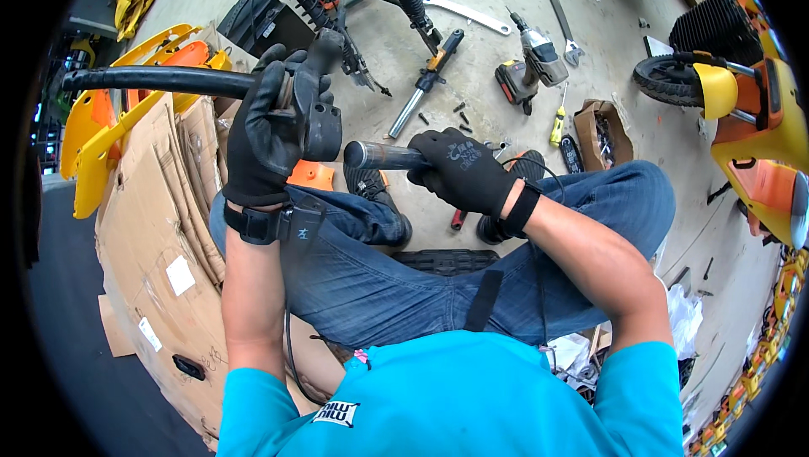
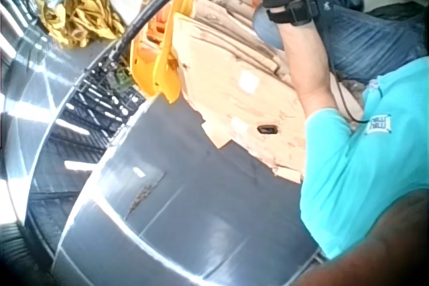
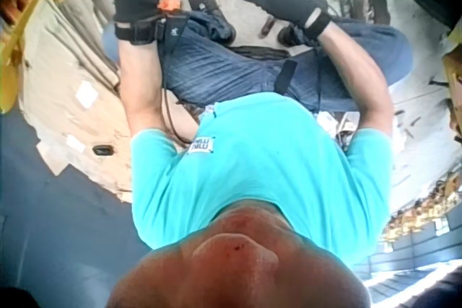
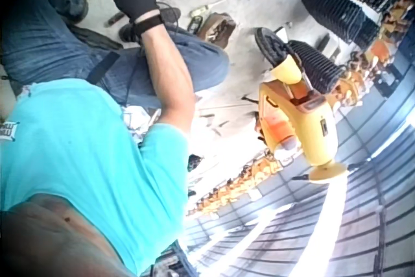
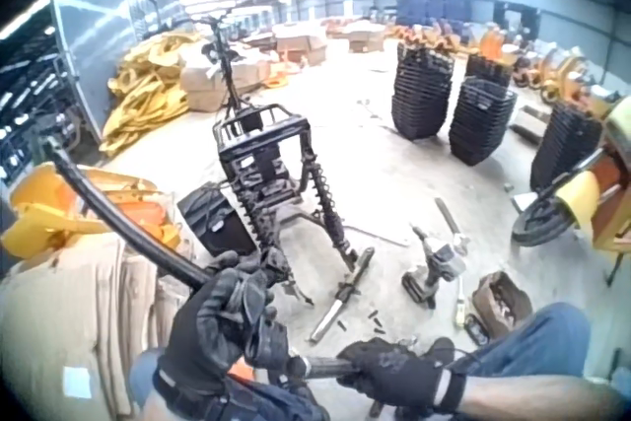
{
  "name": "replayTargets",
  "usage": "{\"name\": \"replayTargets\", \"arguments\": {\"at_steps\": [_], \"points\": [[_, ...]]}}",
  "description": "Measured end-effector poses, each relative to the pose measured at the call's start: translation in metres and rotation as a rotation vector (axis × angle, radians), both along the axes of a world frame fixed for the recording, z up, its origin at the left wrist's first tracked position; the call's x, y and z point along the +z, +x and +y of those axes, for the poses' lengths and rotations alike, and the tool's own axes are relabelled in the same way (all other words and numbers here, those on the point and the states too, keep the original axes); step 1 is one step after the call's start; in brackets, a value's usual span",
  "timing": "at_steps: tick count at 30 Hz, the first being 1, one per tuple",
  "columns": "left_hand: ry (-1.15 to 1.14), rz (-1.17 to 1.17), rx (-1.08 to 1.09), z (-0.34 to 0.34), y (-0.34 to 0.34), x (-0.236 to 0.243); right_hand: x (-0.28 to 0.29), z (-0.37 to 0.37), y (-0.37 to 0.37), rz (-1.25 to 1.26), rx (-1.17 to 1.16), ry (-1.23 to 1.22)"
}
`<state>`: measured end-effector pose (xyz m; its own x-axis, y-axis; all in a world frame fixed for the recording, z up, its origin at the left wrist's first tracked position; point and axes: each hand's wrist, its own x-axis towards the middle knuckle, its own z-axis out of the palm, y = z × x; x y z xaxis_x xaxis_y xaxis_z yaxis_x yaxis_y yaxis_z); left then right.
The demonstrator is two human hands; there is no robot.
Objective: The person handles motorcycle suspension components and a frame piece, inserting a metal tube into a black housing and securing it by hand.
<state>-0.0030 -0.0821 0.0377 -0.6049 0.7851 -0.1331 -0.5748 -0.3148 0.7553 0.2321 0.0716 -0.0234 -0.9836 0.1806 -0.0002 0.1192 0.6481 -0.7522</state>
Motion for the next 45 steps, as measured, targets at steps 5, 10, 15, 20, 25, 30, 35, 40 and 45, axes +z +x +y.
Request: {"name": "replayTargets", "arguments": {"at_steps": [5, 10, 15, 20, 25, 30, 35, 40, 45], "points": [[0.044, -0.036, -0.066, 0.008, 0.013, 0.011, -0.001, 0.001, 0.005, -0.023, 0.022, 0.013], [-0.048, 0.051, -0.044, 0.009, 0.017, 0.012, 0.008, -0.003, 0.006, -0.067, 0.021, 0.043], [-0.036, 0.090, -0.076, 0.005, 0.008, -0.001, 0.007, -0.002, 0.007, -0.108, 0.036, 0.060], [-0.018, 0.085, -0.116, 0.006, 0.009, 0.004, 0.005, 0.000, 0.007, -0.123, 0.057, 0.067], [-0.062, 0.122, -0.096, 0.005, 0.010, 0.003, 0.008, 0.001, 0.007, -0.149, 0.049, 0.042], [-0.087, 0.138, -0.091, 0.005, 0.011, 0.004, 0.005, 0.001, 0.007, -0.168, 0.049, 0.042], [-0.099, 0.164, -0.094, 0.006, 0.015, 0.006, 0.005, -0.001, 0.008, -0.154, 0.032, 0.052], [-0.076, 0.238, -0.134, 0.004, 0.015, 0.004, 0.000, 0.000, 0.009, -0.152, 0.032, 0.094], [-0.142, 0.229, -0.046, 0.010, 0.025, 0.012, -0.002, 0.000, 0.009, -0.146, 0.021, 0.069]]}}
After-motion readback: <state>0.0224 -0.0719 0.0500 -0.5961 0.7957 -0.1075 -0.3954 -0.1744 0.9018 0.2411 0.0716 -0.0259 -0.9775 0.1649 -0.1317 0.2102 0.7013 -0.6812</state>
